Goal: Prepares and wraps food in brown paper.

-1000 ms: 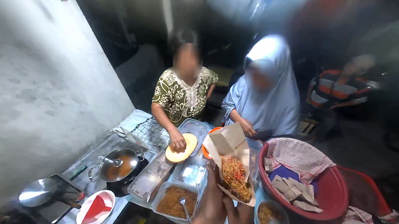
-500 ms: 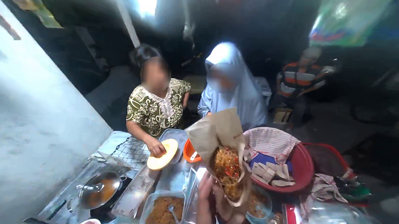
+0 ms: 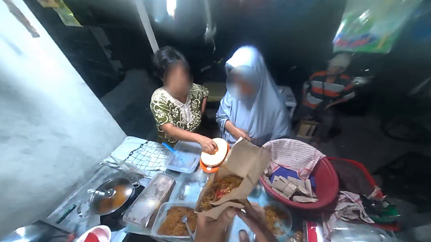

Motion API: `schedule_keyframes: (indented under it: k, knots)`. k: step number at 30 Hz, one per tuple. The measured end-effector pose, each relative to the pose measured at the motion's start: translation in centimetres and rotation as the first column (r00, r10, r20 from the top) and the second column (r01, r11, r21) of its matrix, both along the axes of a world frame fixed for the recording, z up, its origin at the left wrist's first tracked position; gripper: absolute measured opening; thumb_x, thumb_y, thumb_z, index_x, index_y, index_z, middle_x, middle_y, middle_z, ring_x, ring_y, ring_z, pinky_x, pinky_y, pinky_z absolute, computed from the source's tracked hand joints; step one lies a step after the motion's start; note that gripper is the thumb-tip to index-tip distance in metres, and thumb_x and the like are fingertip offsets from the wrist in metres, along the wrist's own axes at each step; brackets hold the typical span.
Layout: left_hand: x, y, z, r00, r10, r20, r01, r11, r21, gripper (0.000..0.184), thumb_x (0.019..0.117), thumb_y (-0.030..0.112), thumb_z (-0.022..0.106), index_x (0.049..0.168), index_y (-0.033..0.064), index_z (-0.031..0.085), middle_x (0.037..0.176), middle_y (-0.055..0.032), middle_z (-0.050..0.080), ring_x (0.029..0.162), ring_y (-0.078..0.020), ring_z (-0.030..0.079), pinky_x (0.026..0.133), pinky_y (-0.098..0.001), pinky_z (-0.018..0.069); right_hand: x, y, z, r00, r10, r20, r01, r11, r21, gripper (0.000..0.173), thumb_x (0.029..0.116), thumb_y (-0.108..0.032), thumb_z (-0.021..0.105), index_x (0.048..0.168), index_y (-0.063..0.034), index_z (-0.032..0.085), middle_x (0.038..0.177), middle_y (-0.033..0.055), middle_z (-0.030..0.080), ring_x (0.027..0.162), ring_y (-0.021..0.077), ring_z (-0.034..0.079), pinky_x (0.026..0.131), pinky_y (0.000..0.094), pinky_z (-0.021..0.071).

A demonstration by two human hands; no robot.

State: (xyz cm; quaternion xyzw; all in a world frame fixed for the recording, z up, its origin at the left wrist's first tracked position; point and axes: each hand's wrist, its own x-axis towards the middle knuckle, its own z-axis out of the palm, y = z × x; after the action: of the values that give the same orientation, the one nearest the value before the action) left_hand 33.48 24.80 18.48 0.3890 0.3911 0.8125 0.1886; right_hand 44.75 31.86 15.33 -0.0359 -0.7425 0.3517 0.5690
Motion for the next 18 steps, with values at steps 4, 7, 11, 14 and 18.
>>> schedule_keyframes:
  k: [4, 7, 11, 14, 18]
  knots:
    - [0.5, -0.5, -0.9, 0.988, -0.124, 0.088, 0.116, 0.989, 0.096, 0.026, 0.0922, 0.025, 0.076, 0.117, 0.0181, 0.073, 0.097, -0.0037, 0.077, 0.083, -0.0126, 0.073, 0.081, -0.0313, 0.0619, 0.8, 2.7, 1.1, 0.987, -0.086, -0.133, 0.061, 0.982, -0.177, 0.040, 0.1036, -0.041, 0.055, 0.139, -0.0225, 0.059, 0.140, 0.0011, 0.060, 0.128, 0.0199, 0.058, 0.105, 0.0376, 0.0523]
    - [0.9, -0.6, -1.2, 0.983, -0.170, 0.071, 0.161, 0.981, 0.110, 0.028, 0.0924, 0.020, 0.076, 0.120, 0.0165, 0.072, 0.101, -0.0046, 0.077, 0.086, -0.0137, 0.074, 0.083, -0.0317, 0.0622, 0.7, 3.3, 1.9, 0.988, -0.050, -0.147, 0.023, 0.983, -0.179, 0.054, 0.1028, -0.045, 0.057, 0.151, -0.0236, 0.049, 0.153, -0.0001, 0.051, 0.135, 0.0174, 0.054, 0.110, 0.0342, 0.0498]
    - [1.6, -0.5, -0.3, 0.989, -0.151, 0.011, 0.150, 0.986, 0.070, 0.035, 0.0898, 0.017, 0.079, 0.123, 0.0168, 0.068, 0.104, -0.0023, 0.077, 0.089, -0.0131, 0.075, 0.084, -0.0314, 0.0635, 0.1, 1.6, 1.2, 0.964, -0.082, -0.252, 0.015, 0.966, -0.259, 0.040, 0.0997, -0.041, 0.065, 0.139, -0.0310, 0.062, 0.132, -0.0151, 0.063, 0.117, 0.0008, 0.061, 0.098, 0.0218, 0.0537]
    - [1.8, -0.7, -0.2, 0.991, -0.128, -0.048, 0.129, 0.991, 0.021, 0.043, 0.0889, 0.020, 0.080, 0.130, 0.0200, 0.065, 0.112, 0.0035, 0.076, 0.099, -0.0076, 0.073, 0.091, -0.0283, 0.0607, 0.1, 1.2, 1.0, 0.965, 0.008, -0.260, -0.065, 0.975, -0.211, 0.040, 0.1025, -0.040, 0.062, 0.141, -0.0295, 0.060, 0.137, -0.0123, 0.064, 0.125, 0.0052, 0.061, 0.107, 0.0271, 0.0519]
    - [1.4, -0.9, -0.5, 0.987, -0.141, -0.077, 0.141, 0.990, -0.008, 0.048, 0.0892, 0.023, 0.080, 0.134, 0.0204, 0.062, 0.117, 0.0046, 0.074, 0.104, -0.0069, 0.071, 0.095, -0.0286, 0.0594, 0.4, 1.9, 1.6, 0.966, 0.118, -0.228, -0.145, 0.984, -0.106, 0.038, 0.1058, -0.037, 0.056, 0.136, -0.0166, 0.064, 0.144, 0.0008, 0.061, 0.137, 0.0199, 0.055, 0.114, 0.0363, 0.0480]
